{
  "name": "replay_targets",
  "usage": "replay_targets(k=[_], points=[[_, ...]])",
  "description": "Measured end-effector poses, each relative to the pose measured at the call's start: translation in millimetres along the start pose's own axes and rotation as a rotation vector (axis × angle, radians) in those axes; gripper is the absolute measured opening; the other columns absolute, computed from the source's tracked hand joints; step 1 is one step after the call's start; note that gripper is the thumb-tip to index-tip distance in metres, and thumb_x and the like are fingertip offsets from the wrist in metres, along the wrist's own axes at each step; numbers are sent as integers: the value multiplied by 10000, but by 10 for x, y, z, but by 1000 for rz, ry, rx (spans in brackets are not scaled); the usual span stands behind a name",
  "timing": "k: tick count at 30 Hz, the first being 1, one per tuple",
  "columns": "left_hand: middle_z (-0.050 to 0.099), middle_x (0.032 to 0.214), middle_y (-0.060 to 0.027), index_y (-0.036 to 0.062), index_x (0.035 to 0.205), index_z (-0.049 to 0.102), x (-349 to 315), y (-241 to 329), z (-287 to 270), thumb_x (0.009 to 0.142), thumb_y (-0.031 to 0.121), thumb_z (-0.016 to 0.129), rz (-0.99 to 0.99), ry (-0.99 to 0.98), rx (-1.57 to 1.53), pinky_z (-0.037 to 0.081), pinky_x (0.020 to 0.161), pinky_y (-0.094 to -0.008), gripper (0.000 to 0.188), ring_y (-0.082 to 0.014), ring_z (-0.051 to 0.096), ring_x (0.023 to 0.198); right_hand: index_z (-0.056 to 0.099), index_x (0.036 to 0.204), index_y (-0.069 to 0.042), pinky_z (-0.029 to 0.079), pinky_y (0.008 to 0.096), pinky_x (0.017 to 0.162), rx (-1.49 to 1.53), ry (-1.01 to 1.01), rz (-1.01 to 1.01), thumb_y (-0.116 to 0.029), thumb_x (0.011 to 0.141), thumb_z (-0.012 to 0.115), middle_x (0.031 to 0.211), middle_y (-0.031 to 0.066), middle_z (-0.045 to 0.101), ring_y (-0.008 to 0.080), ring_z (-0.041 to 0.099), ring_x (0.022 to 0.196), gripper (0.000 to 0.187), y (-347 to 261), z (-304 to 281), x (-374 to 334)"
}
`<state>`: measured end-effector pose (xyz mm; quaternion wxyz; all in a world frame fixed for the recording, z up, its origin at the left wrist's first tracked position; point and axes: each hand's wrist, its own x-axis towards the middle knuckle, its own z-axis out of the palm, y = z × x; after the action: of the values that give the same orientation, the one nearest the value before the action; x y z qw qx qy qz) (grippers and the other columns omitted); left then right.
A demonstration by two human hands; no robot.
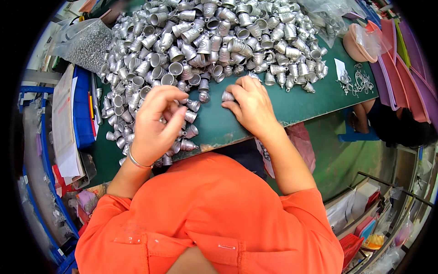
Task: The person sorts a large pile of small, silver-colored metal bells on a green table. They pick up individual bells, inspect them, and place them into a container or separate pile.
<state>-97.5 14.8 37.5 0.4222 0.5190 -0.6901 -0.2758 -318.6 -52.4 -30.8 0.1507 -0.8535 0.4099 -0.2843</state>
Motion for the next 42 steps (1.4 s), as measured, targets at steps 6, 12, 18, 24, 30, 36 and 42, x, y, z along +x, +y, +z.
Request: replay_targets(k=[6,12,18,24,30,36,42], points=[[579,1024,-80,-9,1015,617,-7,-7,132,805,-67,609,3,-19,-74,470,620,-203,218,-81,575,724,657,1004,-11,463,279,754,949,20,241,-48,728,773,975,30,568,150,561,889,301,-44,-54,-141],[562,1074,-102,-24,1046,601,-6,-27,189,810,-115,578,33,-18,-143,475,639,-193,254,-77,574,754,562,1185,29,451,256,708,1723,-94,368,-201,942,593,896,82,576,141,550,809,335,-18,-41,-340],[573,1059,-80,18,1061,614,46,59,218,764,-25,705,44,-110,-168,477,634,-215,314,-97,576,754,337,1373,-4,487,290,698,2013,-202,468,-236,1000,459,964,163,592,186,581,787,456,-202,-49,-312],[591,979,-82,10,1011,641,32,-17,229,734,42,777,84,-203,-176,488,626,-222,310,-116,576,772,475,1277,-29,488,245,617,987,-160,397,-231,987,509,905,63,613,89,571,725,356,-496,-233,-179],[525,1049,-72,-54,1062,568,16,-9,147,826,-49,666,-75,-39,-482,533,686,-224,255,-110,586,855,629,986,-23,455,417,799,-283,242,183,-55,733,710,983,135,591,335,552,929,268,183,-3,65],[595,983,-65,-29,1108,548,-8,-4,-5,891,36,624,-281,100,-825,534,670,-262,239,-128,624,760,654,1024,-22,466,308,778,306,352,273,-21,722,745,1036,97,586,211,573,898,315,270,7,-68],[640,923,-62,-7,1118,556,6,-63,-60,913,89,617,-297,166,-872,527,661,-277,235,-144,635,737,629,1103,15,455,250,763,1005,303,223,31,791,697,1095,68,533,125,542,901,319,148,-37,-113]])
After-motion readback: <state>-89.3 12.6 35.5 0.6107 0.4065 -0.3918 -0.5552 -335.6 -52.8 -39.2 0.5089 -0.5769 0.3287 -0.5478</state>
